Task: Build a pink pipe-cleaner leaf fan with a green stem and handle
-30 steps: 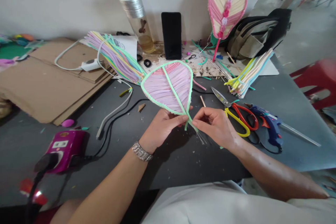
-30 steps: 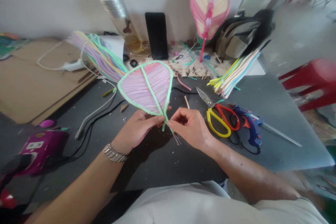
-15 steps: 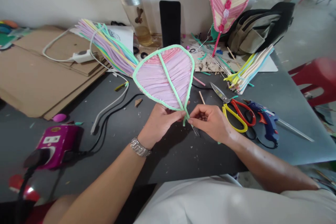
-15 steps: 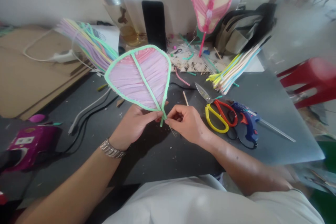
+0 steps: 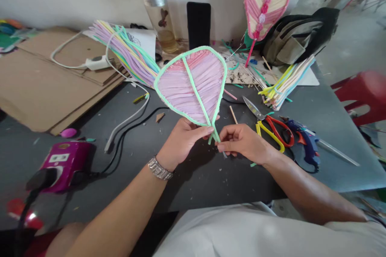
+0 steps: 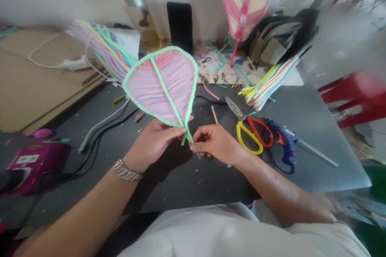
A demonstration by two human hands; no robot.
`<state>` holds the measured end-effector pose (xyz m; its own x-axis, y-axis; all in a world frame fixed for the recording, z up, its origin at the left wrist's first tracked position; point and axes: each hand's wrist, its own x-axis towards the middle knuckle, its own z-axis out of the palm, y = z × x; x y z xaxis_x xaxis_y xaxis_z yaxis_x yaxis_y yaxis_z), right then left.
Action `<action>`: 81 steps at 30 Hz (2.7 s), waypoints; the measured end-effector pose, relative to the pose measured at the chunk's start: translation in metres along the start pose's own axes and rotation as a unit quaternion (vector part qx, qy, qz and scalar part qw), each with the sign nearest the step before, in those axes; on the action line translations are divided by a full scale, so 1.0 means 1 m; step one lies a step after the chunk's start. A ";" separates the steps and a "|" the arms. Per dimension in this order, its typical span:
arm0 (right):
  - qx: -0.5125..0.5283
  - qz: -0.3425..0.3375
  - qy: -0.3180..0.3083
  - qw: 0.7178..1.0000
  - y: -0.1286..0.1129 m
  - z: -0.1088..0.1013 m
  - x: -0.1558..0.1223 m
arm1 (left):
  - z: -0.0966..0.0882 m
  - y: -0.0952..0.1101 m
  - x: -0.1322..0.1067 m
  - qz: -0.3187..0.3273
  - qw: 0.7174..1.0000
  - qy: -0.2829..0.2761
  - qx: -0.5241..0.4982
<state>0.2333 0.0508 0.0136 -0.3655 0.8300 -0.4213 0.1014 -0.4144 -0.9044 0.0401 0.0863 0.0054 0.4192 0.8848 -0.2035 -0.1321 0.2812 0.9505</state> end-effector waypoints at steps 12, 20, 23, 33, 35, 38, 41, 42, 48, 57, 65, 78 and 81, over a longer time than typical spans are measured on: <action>-0.008 -0.039 0.024 0.999 0.006 0.005 0.002 | 0.002 0.001 0.002 -0.038 0.997 0.028 -0.053; -0.130 -0.135 0.164 0.969 0.004 0.013 -0.002 | 0.002 0.000 0.002 0.008 0.998 0.035 0.047; -0.189 -0.169 0.203 0.946 0.006 0.016 -0.004 | 0.003 0.000 0.001 0.013 0.997 0.033 0.070; -0.287 -0.257 0.248 0.889 0.014 0.021 -0.008 | 0.004 -0.001 0.002 0.017 0.994 0.053 0.097; -0.305 -0.276 0.254 0.875 0.015 0.023 -0.008 | 0.005 -0.001 0.002 0.019 0.992 0.063 0.105; -0.330 -0.307 0.259 0.854 0.016 0.024 -0.008 | 0.005 -0.001 0.001 0.022 0.990 0.075 0.119; -0.344 -0.321 0.258 0.844 0.016 0.025 -0.008 | 0.007 -0.001 -0.001 0.022 0.989 0.080 0.123; -0.345 -0.322 0.258 0.843 0.016 0.026 -0.008 | 0.008 -0.001 -0.001 0.021 0.989 0.082 0.120; -0.304 -0.274 0.269 0.872 0.016 0.029 -0.008 | 0.009 -0.003 0.000 0.010 0.992 0.096 0.081; -0.301 -0.250 0.266 0.881 0.017 0.032 -0.009 | 0.014 -0.003 -0.002 0.019 0.989 0.130 0.066; -0.418 -0.310 0.251 0.816 0.014 0.034 -0.006 | 0.015 -0.009 -0.002 -0.007 0.991 0.123 0.049; -0.119 -0.172 0.241 0.947 0.004 0.008 0.003 | 0.015 -0.002 -0.003 0.012 0.993 0.069 0.095; -0.023 -0.127 0.172 0.977 0.003 0.002 0.007 | 0.019 0.005 -0.006 0.010 0.994 0.040 0.099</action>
<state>0.2297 0.0543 0.0079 -0.0516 0.9833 -0.1744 0.0921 -0.1692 -0.9813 0.0542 0.0750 0.0158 0.3447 0.9182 -0.1952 0.0426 0.1925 0.9804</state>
